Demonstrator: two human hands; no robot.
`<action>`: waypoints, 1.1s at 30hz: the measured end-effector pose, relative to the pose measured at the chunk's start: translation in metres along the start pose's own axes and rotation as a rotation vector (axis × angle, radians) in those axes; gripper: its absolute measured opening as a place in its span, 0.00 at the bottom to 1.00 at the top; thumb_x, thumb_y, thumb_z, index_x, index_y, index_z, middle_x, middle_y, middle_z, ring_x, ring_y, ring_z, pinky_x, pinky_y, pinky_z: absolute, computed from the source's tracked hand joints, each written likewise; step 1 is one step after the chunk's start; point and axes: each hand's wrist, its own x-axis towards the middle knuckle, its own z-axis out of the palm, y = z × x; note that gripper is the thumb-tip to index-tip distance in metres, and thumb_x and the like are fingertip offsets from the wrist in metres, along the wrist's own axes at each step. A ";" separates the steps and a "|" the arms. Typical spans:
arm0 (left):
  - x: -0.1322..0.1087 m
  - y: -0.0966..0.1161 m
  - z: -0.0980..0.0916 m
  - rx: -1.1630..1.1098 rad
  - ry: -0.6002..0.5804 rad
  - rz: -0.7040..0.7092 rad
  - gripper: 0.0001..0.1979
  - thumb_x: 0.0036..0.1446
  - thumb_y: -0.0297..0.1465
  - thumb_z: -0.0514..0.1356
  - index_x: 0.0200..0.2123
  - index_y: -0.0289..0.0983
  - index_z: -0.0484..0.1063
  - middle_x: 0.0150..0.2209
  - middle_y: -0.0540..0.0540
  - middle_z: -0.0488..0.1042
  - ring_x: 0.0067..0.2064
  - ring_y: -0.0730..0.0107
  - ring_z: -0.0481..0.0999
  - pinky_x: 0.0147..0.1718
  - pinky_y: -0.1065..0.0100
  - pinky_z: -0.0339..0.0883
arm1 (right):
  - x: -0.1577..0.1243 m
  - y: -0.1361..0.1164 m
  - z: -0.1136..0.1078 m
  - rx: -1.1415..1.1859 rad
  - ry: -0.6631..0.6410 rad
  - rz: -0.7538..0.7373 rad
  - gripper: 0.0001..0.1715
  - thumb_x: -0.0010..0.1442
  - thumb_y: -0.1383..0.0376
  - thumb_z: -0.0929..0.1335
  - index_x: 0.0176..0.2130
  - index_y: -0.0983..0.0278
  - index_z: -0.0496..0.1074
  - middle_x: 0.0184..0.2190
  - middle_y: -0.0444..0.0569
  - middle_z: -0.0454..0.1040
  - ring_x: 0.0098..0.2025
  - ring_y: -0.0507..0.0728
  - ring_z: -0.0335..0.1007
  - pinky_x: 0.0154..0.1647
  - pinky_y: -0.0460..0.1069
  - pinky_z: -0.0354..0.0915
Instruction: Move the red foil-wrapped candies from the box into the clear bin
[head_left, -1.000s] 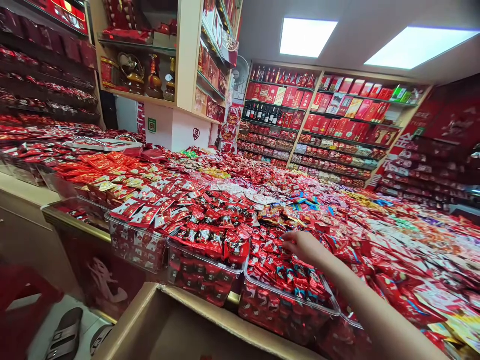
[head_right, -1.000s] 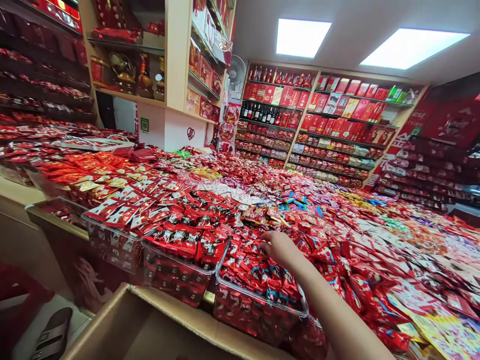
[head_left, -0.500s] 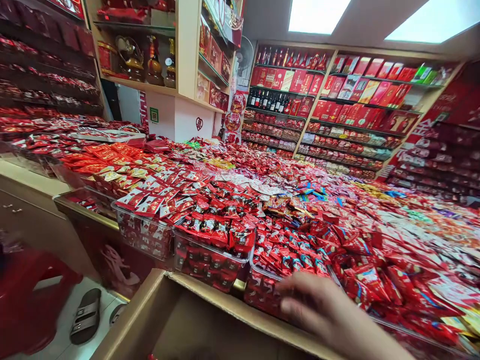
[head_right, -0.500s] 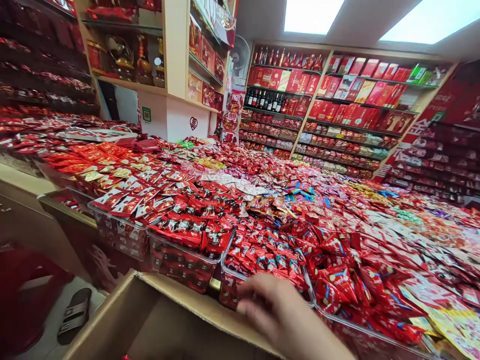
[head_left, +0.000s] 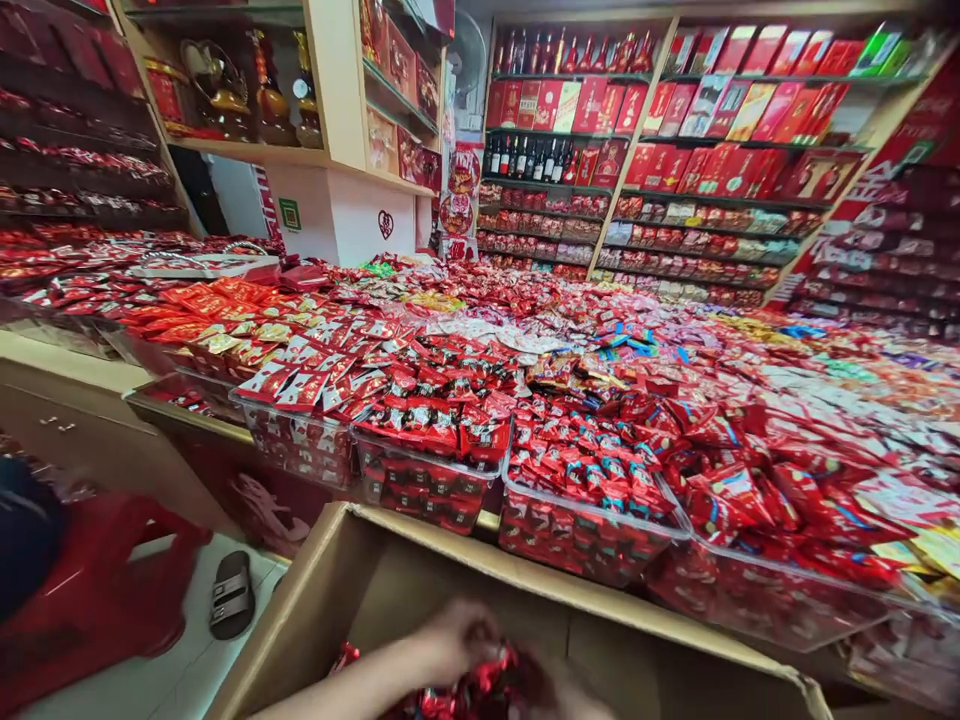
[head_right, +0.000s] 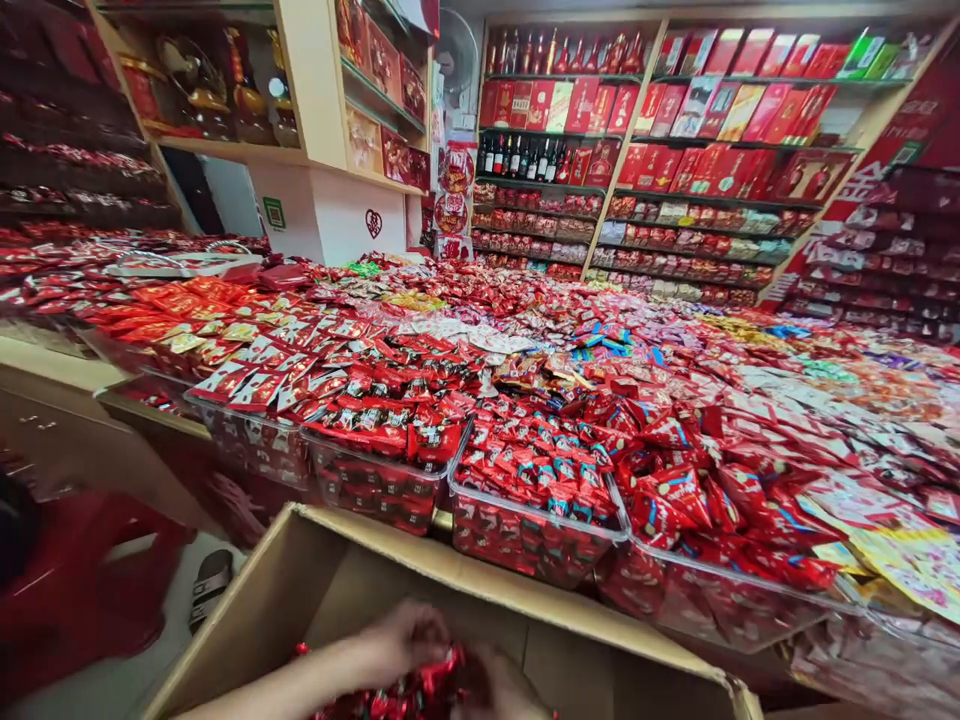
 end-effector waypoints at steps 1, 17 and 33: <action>0.000 0.005 0.001 -0.043 0.011 0.021 0.12 0.40 0.38 0.58 0.27 0.35 0.70 0.21 0.52 0.68 0.27 0.71 0.66 0.27 0.71 0.58 | 0.002 0.004 0.001 0.109 -0.009 0.032 0.19 0.43 0.59 0.70 0.37 0.63 0.68 0.30 0.44 0.73 0.32 0.53 0.69 0.32 0.47 0.63; -0.008 0.028 0.004 -0.397 0.004 0.150 0.12 0.43 0.30 0.59 0.34 0.34 0.66 0.29 0.51 0.68 0.32 0.74 0.66 0.35 0.70 0.58 | 0.005 0.003 0.000 0.385 0.354 0.007 0.17 0.40 0.57 0.71 0.31 0.64 0.72 0.19 0.45 0.73 0.23 0.54 0.67 0.24 0.47 0.63; -0.012 0.040 0.001 -0.618 0.029 0.009 0.16 0.35 0.37 0.65 0.28 0.33 0.68 0.26 0.51 0.70 0.29 0.75 0.66 0.31 0.72 0.58 | -0.008 -0.003 -0.001 -0.045 0.361 -0.246 0.06 0.48 0.68 0.64 0.24 0.62 0.70 0.35 0.52 0.72 0.40 0.59 0.66 0.39 0.50 0.61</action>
